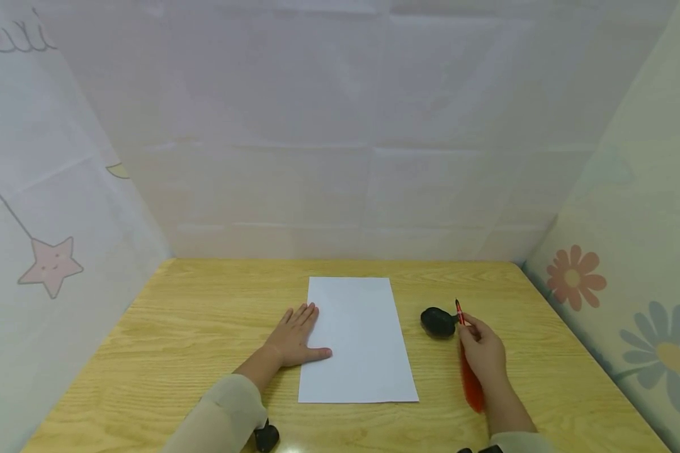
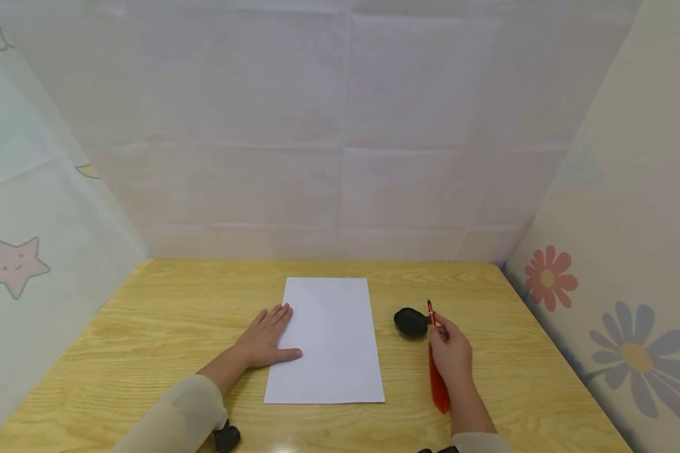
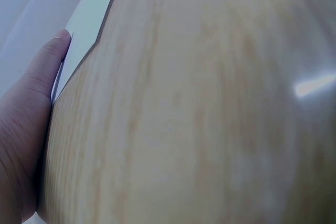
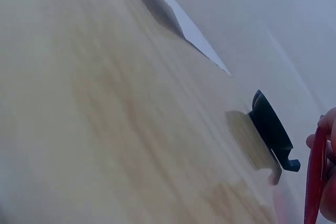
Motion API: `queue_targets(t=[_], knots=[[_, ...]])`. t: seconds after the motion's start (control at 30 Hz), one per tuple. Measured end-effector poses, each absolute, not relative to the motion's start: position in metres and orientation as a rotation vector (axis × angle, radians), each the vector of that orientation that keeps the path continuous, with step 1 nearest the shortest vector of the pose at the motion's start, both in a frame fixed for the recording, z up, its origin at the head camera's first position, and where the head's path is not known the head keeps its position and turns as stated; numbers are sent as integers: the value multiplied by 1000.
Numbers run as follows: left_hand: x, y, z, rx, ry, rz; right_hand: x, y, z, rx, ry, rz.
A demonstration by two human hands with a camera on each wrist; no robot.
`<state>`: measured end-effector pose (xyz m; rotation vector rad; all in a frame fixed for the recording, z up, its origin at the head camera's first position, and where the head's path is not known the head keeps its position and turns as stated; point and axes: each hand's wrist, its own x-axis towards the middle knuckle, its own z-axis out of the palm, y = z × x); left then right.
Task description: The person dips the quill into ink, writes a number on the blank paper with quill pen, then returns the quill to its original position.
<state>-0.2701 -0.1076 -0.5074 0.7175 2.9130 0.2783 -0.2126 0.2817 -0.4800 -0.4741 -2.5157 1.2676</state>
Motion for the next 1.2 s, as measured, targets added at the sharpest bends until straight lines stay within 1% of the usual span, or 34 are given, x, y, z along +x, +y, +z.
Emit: queue_targets(t=[0.33,0.6,0.93,1.2], knots=[[-267,-106,-503,710,2913,272,-213,270,-476,-460,-2412,1471],[-266,-107,-505,713,2917,305,-211,266,-474,-317,-2410,1420],[-268,-107,-506,707,2913,282,-210,264,-473,-273,-2412,1469],[-269,-107,-505,711,2914,271,-210,263,-471,-247,-2305,1671]])
